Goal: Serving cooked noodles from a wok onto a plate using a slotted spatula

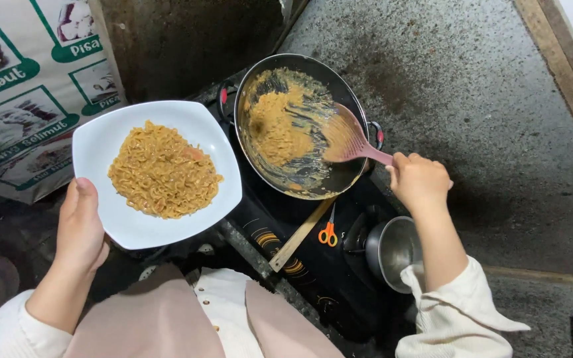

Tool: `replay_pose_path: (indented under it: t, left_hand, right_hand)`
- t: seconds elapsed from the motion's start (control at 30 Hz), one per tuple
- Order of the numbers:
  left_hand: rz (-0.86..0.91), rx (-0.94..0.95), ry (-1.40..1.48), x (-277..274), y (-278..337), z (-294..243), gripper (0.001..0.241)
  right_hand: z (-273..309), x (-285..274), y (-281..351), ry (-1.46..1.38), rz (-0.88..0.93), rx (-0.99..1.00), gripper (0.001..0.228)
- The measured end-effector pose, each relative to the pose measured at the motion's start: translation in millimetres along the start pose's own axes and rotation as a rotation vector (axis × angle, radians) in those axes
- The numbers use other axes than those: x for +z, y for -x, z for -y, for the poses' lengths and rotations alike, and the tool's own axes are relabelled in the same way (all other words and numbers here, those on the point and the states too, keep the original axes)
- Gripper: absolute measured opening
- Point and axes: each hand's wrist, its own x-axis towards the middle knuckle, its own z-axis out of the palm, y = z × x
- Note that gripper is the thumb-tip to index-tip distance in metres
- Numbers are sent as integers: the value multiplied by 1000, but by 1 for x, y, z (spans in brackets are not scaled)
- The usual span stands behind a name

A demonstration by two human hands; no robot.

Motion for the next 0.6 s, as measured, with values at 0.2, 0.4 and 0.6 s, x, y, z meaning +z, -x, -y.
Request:
replay_pose_path:
  t: [0.2, 0.4, 0.6]
  left_hand:
    - [-30, -71, -10, -4, 4, 6, 89]
    - [-61, -87, -24, -14, 4, 16, 84]
    - [-36, -77, -15, -12, 7, 14, 87]
  right_hand:
    - [86, -7, -33, -560, 398, 363, 48]
    - [83, -30, -21, -237, -266, 2, 21]
    - [79, -83, -6, 13, -525, -163, 14]
